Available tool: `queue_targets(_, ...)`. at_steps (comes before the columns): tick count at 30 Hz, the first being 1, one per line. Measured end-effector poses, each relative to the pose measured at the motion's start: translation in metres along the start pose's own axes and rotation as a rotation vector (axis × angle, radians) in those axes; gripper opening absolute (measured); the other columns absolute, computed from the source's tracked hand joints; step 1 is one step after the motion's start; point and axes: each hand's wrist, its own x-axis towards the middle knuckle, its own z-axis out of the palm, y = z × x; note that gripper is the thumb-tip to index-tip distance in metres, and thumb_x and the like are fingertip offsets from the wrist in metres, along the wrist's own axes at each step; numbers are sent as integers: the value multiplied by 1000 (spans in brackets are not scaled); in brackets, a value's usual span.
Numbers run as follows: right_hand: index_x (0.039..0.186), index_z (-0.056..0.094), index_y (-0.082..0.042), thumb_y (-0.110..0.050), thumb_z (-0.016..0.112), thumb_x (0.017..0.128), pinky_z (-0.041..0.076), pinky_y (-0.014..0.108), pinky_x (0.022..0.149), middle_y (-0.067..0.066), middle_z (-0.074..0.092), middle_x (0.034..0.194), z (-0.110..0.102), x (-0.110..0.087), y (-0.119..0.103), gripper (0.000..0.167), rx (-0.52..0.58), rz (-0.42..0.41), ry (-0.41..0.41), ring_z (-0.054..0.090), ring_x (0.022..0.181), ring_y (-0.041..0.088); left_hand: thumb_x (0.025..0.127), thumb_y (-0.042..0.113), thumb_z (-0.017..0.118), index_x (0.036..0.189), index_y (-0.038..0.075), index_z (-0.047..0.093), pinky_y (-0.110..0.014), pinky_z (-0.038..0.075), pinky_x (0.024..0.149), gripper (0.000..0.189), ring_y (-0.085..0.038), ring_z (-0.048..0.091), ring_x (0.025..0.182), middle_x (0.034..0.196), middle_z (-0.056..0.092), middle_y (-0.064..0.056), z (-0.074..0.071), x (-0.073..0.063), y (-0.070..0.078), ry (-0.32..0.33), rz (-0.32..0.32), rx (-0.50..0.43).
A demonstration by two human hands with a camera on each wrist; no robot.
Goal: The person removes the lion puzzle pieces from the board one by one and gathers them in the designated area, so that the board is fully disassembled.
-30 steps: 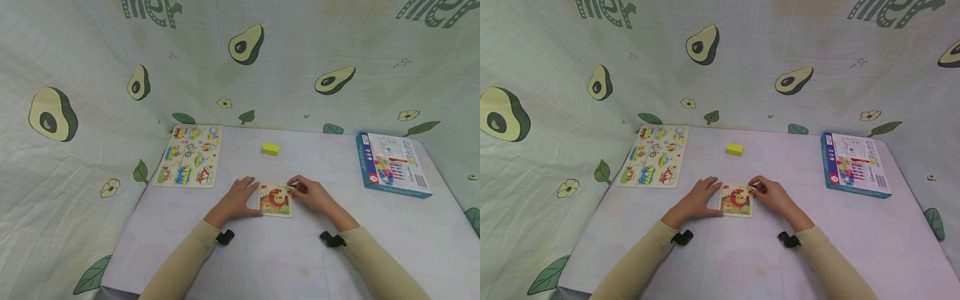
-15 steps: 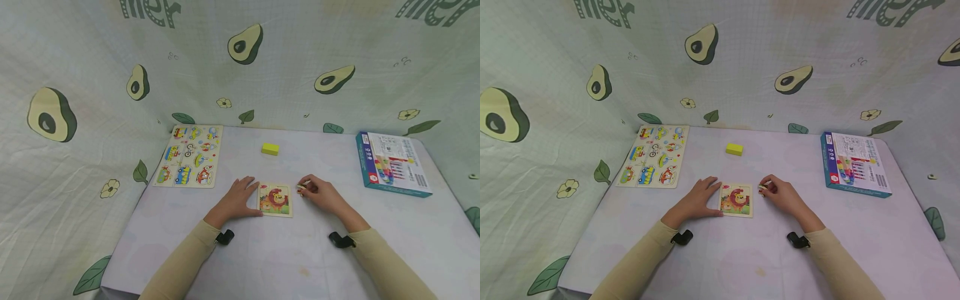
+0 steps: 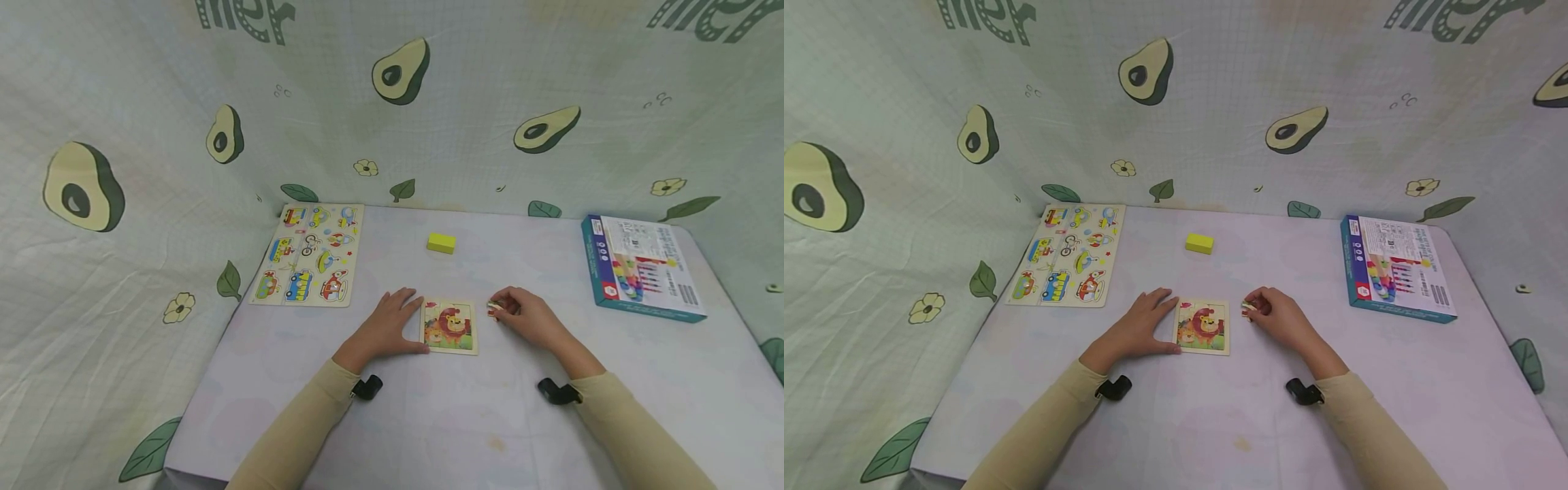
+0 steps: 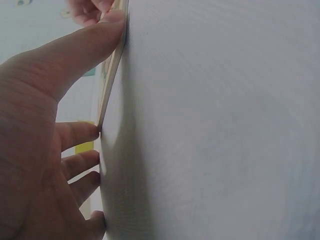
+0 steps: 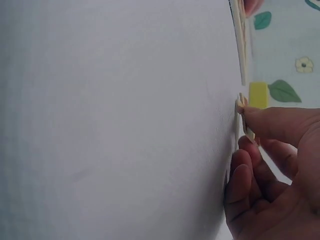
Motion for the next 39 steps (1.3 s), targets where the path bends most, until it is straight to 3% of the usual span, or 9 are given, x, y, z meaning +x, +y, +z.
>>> queue_targets(9, 120, 71, -4, -21, 74, 95, 48, 34, 72, 10, 61, 103, -1, 2, 0, 30, -13, 10, -1, 54, 87, 21, 78, 65, 78, 159, 15, 36, -44, 7, 128, 104, -22, 20, 154, 165, 27, -7, -2, -1, 3, -4, -4, -6)
queue_targets(16, 119, 72, -4, -14, 72, 95, 47, 36, 74, 11, 60, 105, 0, 3, 3, 26, -27, 3, -1, 54, 88, 22, 79, 64, 78, 159, 15, 36, -45, 8, 128, 103, -22, 19, 154, 165, 27, -7, -3, -2, 3, -4, -3, -17)
queue_targets(39, 125, 68, -4, -15, 72, 96, 48, 36, 73, 11, 61, 103, -1, 3, 4, 32, -40, -23, 10, 56, 87, 21, 79, 66, 77, 160, 14, 33, -43, 5, 128, 105, -21, 16, 155, 166, 24, -7, -2, 0, 0, -19, 4, -10)
